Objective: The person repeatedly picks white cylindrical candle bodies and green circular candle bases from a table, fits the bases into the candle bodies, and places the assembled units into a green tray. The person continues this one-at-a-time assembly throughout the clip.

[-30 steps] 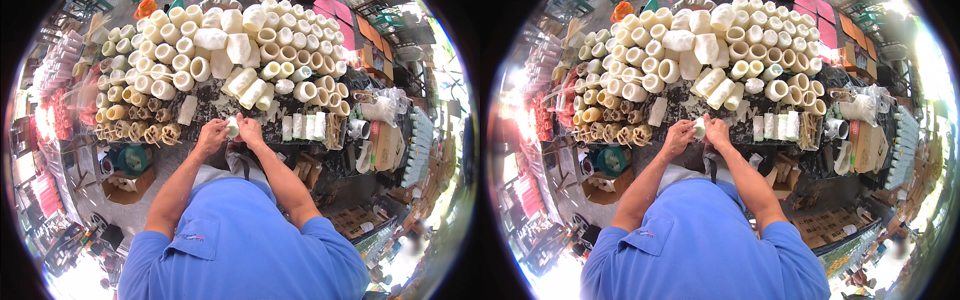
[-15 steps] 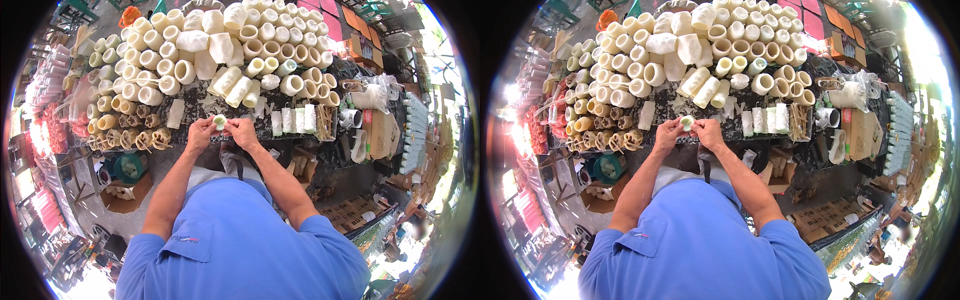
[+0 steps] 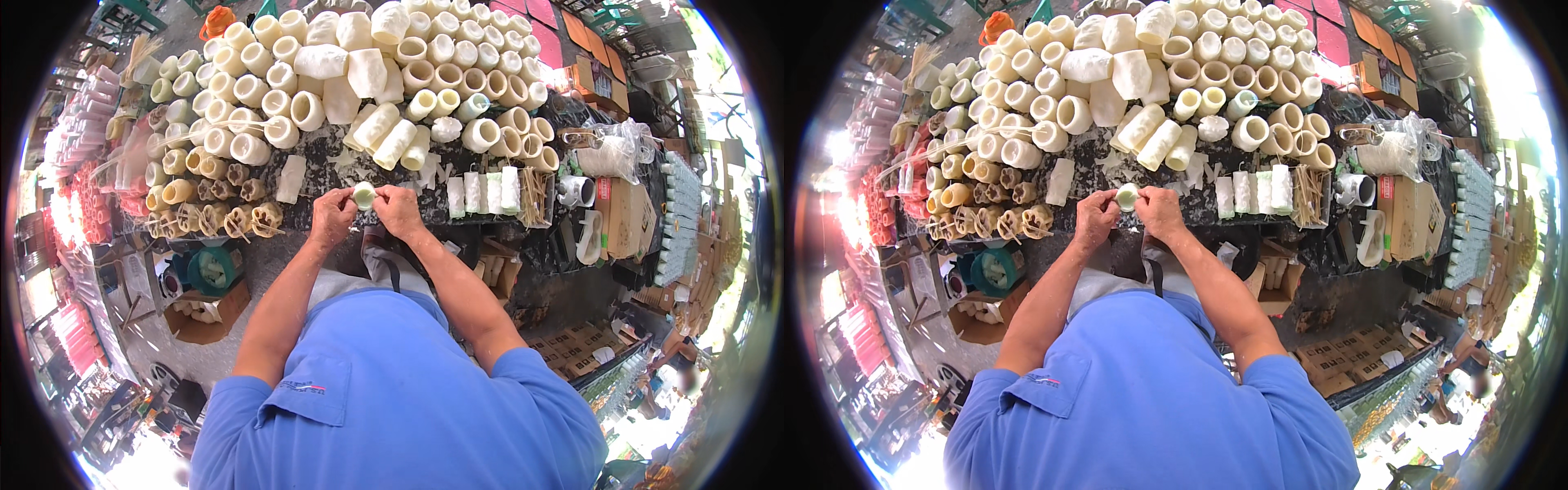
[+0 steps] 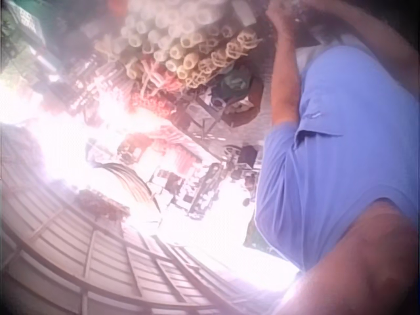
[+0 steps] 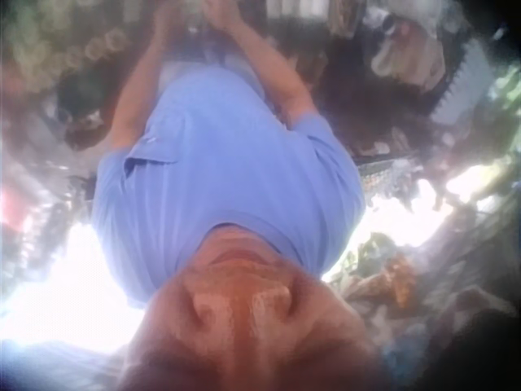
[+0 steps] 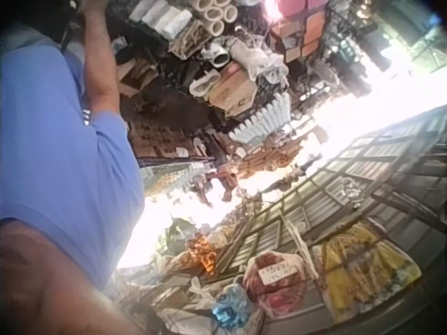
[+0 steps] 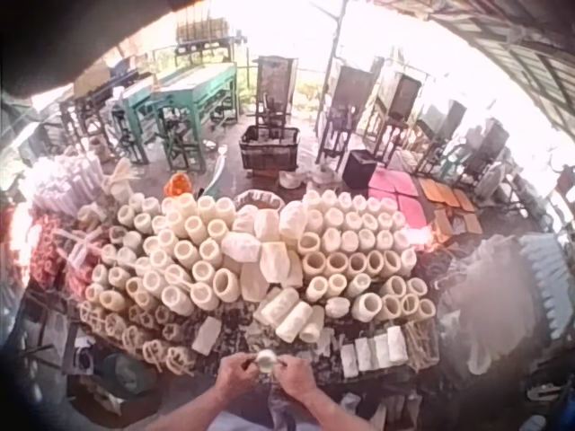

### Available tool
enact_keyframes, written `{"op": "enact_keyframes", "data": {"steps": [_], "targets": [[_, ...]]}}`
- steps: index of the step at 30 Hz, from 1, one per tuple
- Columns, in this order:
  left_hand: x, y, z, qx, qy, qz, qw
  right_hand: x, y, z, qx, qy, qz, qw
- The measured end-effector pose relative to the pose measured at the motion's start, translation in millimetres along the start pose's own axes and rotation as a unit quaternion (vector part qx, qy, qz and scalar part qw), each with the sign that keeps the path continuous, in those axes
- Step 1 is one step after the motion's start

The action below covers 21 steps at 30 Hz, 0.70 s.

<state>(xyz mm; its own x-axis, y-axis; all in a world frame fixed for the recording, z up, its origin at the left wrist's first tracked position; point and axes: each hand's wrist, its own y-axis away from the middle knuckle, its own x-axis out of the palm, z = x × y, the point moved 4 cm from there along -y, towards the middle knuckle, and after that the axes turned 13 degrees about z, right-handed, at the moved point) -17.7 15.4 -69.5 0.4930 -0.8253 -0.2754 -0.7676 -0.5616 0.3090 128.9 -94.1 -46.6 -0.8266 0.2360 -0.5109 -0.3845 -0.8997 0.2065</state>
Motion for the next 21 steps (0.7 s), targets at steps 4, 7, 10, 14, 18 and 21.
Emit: {"op": "enact_keyframes", "data": {"steps": [4, 7, 10, 14, 18, 21], "targets": [[-3.5, -12.6, 9.2, -0.057, 0.066, -0.010, 0.996, 0.8, -8.7, -20.0, 0.073, -0.093, -0.009, 0.993], [-6.1, -24.4, 23.0, -0.103, 0.084, -0.006, 0.991, 5.1, -13.8, -40.5, 0.097, -0.130, 0.001, 0.987], [-6.3, -29.2, 37.0, -0.103, 0.046, -0.015, 0.994, 16.5, -10.2, -67.2, 0.162, -0.253, 0.022, 0.954], [1.4, -30.7, 46.9, -0.085, -0.054, -0.012, 0.995, 28.8, -8.2, -87.2, 0.194, -0.223, 0.060, 0.953], [2.1, -40.0, 45.7, -0.093, -0.122, 0.017, 0.988, 27.1, -14.5, -85.0, 0.190, -0.170, 0.066, 0.965], [3.1, -28.8, 49.1, -0.185, 0.099, 0.075, 0.975, 22.2, -10.0, -66.9, 0.167, -0.220, 0.082, 0.958]]}}
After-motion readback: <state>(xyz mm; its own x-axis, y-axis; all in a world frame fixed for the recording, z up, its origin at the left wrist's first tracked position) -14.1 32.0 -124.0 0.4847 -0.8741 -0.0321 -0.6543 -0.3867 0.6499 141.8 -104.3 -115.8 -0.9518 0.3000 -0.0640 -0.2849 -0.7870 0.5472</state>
